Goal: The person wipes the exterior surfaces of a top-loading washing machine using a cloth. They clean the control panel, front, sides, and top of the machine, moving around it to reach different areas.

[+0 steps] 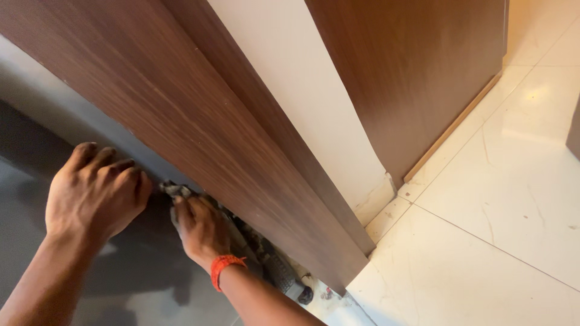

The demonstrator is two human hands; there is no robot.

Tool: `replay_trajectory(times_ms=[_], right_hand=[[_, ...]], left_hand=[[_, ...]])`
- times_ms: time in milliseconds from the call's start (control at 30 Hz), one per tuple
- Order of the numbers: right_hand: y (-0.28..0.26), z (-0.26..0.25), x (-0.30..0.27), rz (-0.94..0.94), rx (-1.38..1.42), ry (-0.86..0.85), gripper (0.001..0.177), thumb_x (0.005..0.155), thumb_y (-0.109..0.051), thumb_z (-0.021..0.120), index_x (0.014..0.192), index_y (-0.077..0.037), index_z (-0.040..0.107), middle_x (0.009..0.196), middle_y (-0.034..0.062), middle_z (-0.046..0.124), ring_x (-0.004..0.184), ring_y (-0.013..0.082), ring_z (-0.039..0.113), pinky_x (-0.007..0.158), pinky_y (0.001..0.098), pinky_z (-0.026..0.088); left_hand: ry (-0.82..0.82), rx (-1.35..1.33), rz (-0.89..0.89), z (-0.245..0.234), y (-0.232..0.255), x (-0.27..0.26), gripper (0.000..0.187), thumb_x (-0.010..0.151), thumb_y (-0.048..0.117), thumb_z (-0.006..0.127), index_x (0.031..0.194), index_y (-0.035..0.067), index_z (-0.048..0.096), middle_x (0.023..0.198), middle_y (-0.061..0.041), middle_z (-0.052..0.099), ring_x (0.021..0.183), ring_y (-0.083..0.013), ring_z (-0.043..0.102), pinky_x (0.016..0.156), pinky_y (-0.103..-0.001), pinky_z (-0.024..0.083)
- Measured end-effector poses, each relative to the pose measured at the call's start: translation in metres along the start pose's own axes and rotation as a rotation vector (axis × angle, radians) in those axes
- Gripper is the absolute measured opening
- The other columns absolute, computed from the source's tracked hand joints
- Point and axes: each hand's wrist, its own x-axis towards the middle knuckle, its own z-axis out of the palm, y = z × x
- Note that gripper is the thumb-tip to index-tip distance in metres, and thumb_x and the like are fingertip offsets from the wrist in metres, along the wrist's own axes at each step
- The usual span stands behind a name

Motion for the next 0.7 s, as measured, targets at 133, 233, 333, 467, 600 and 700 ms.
replay_trajectory(times_ms=[133, 233, 333, 467, 600, 700], right_hand=[[0.033, -0.006, -0.011, 0.000, -0.051, 0.051, 0.042, 0.103, -0.043, 0.043, 0.098, -0.009, 0.068, 0.108, 0.0148, 0.070, 0.102, 0.0403, 0.063, 0.089, 0.0511, 0.048], [0.045, -0.009, -0.014, 0.098, -0.059, 0.035, 0.044, 0.101, -0.045, 0.043, 0.099, -0.010, 0.068, 0.112, 0.0143, 0.070, 0.106, 0.0399, 0.062, 0.093, 0.0516, 0.047], [0.039, -0.009, -0.013, 0.310, -0.075, -0.072, 0.045, 0.098, -0.049, 0.041, 0.101, -0.012, 0.067, 0.118, 0.0121, 0.068, 0.112, 0.0362, 0.061, 0.098, 0.0537, 0.045], [0.009, -0.007, -0.009, 0.298, -0.070, -0.050, 0.046, 0.098, -0.052, 0.040, 0.118, -0.018, 0.064, 0.134, 0.0100, 0.060, 0.124, 0.0380, 0.053, 0.103, 0.0603, 0.039], [-0.033, 0.011, -0.004, 0.154, -0.019, -0.010, 0.048, 0.100, -0.048, 0.036, 0.112, -0.013, 0.066, 0.126, 0.0113, 0.065, 0.116, 0.0376, 0.059, 0.099, 0.0589, 0.041], [-0.050, 0.019, -0.007, -0.026, 0.053, 0.090, 0.047, 0.104, -0.046, 0.038, 0.121, -0.011, 0.064, 0.132, 0.0133, 0.063, 0.116, 0.0405, 0.058, 0.095, 0.0602, 0.042]], left_hand=[[-0.006, -0.023, -0.003, 0.004, 0.001, 0.001, 0.047, 0.100, 0.038, 0.041, 0.072, 0.023, 0.076, 0.092, 0.007, 0.078, 0.112, -0.0107, 0.070, 0.109, -0.029, 0.042], [0.028, -0.061, -0.033, 0.005, 0.001, 0.000, 0.050, 0.102, 0.038, 0.041, 0.070, 0.022, 0.076, 0.090, 0.004, 0.079, 0.109, -0.0096, 0.071, 0.110, -0.028, 0.042], [0.029, -0.053, -0.026, 0.006, 0.001, -0.001, 0.051, 0.102, 0.039, 0.042, 0.067, 0.022, 0.075, 0.087, 0.005, 0.078, 0.106, -0.0099, 0.071, 0.107, -0.028, 0.043], [0.054, -0.052, -0.023, 0.006, 0.000, -0.002, 0.050, 0.104, 0.037, 0.044, 0.067, 0.022, 0.074, 0.085, 0.006, 0.077, 0.101, -0.0095, 0.071, 0.105, -0.027, 0.044], [0.092, -0.113, -0.016, 0.006, -0.001, -0.002, 0.046, 0.099, 0.042, 0.048, 0.067, 0.021, 0.075, 0.083, 0.006, 0.077, 0.099, -0.0119, 0.071, 0.101, -0.029, 0.044], [0.090, -0.119, 0.003, 0.006, -0.002, -0.003, 0.043, 0.093, 0.046, 0.050, 0.068, 0.022, 0.075, 0.083, 0.005, 0.077, 0.100, -0.0137, 0.071, 0.098, -0.029, 0.044]])
